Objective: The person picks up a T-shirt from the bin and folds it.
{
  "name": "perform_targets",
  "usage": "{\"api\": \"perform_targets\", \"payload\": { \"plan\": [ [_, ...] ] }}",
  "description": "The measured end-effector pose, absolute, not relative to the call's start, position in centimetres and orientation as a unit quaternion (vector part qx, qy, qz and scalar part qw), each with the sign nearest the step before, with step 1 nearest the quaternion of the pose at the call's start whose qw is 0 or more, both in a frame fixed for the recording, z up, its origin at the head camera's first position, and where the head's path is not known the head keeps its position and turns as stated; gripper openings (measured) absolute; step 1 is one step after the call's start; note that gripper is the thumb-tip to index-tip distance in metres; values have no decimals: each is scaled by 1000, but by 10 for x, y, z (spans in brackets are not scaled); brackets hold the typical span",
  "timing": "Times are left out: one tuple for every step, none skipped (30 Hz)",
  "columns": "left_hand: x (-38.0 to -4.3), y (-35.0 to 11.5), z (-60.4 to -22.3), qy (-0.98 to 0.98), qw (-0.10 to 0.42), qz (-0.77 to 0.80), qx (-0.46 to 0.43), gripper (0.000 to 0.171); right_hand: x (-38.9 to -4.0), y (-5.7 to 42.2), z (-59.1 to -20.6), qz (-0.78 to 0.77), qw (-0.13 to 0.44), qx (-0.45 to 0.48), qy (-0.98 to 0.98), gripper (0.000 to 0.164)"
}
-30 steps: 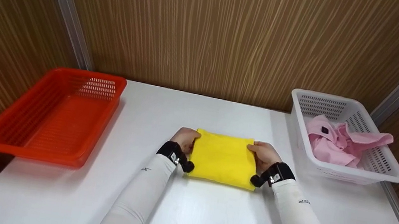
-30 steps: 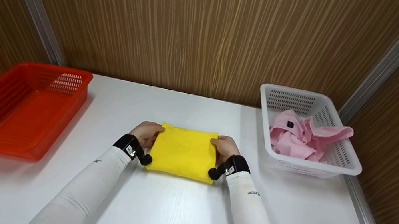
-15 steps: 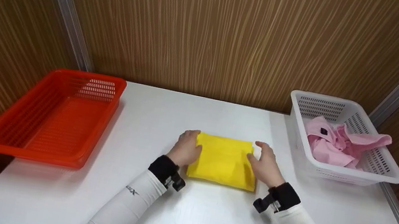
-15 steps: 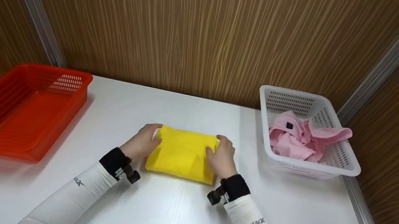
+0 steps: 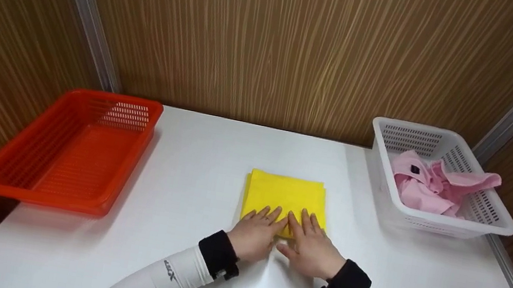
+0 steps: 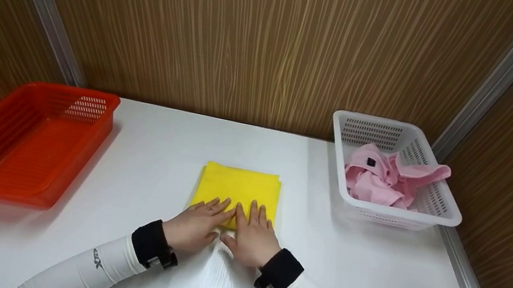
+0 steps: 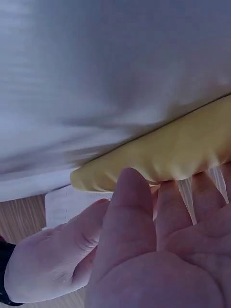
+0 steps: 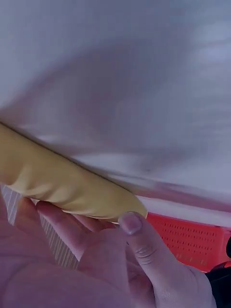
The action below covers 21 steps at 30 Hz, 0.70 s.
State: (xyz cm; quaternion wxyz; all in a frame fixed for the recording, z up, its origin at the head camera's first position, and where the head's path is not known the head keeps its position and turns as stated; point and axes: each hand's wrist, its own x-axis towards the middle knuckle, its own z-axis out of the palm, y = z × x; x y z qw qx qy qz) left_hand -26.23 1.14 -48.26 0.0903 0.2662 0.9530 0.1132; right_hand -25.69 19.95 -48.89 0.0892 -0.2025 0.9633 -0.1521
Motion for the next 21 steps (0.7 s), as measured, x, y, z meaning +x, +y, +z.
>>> {"api": "perform_targets", "payload": {
  "plan": [
    [-262, 11, -484, 954, 98, 105, 263, 60, -256, 200, -489, -142, 100, -206, 963, 79],
    [-262, 11, -485, 955, 106, 98, 261, 61, -255, 201, -490, -132, 110, -210, 963, 79],
    [-262, 11, -486, 955, 113, 89, 260, 62, -254, 202, -491, -123, 117, -214, 962, 80],
    [-262, 11, -487, 955, 120, 83, 259, 63, -254, 202, -491, -117, 120, -217, 962, 80],
    [-261, 11, -488, 954, 125, 76, 260, 65, -253, 203, -492, -113, 122, -221, 961, 80],
    [-261, 10, -488, 954, 130, 68, 261, 67, -253, 203, -492, -112, 122, -225, 960, 81],
    [-260, 10, -489, 954, 133, 63, 262, 69, -253, 203, -492, -110, 122, -227, 960, 82],
    [-259, 10, -489, 953, 135, 60, 263, 71, -252, 203, -493, -109, 122, -228, 960, 83],
    [-259, 10, -490, 953, 136, 57, 264, 71, -252, 203, -493, -108, 122, -229, 960, 83],
    [-258, 10, -491, 953, 138, 55, 265, 72, -251, 203, -494, -106, 122, -229, 960, 84],
    [-258, 9, -491, 953, 139, 56, 265, 72, -251, 203, -494, -104, 123, -228, 960, 85],
    [-257, 9, -492, 952, 140, 55, 265, 72, -250, 203, -495, -102, 120, -230, 960, 86],
    [-257, 9, -492, 952, 141, 58, 266, 72, -250, 203, -495, -99, 121, -228, 961, 87],
    [-257, 9, -493, 951, 142, 61, 266, 71, -249, 203, -496, -97, 119, -227, 962, 87],
    [-257, 8, -493, 951, 143, 62, 267, 71, -249, 203, -496, -95, 117, -227, 962, 88],
    [-257, 8, -493, 950, 143, 64, 268, 70, -249, 203, -497, -94, 114, -227, 962, 88],
    [-258, 8, -493, 950, 144, 65, 269, 70, -249, 203, -497, -94, 113, -227, 963, 88],
    [-258, 7, -493, 950, 144, 64, 271, 70, -249, 203, -497, -93, 112, -227, 963, 88],
    [-259, 7, -493, 949, 145, 66, 272, 69, -250, 203, -496, -93, 115, -225, 963, 88],
    [-260, 7, -492, 949, 145, 66, 273, 69, -250, 203, -496, -93, 116, -225, 963, 88],
    [-261, 7, -492, 948, 146, 66, 274, 69, -251, 203, -496, -92, 118, -225, 963, 88]
  ]
}}
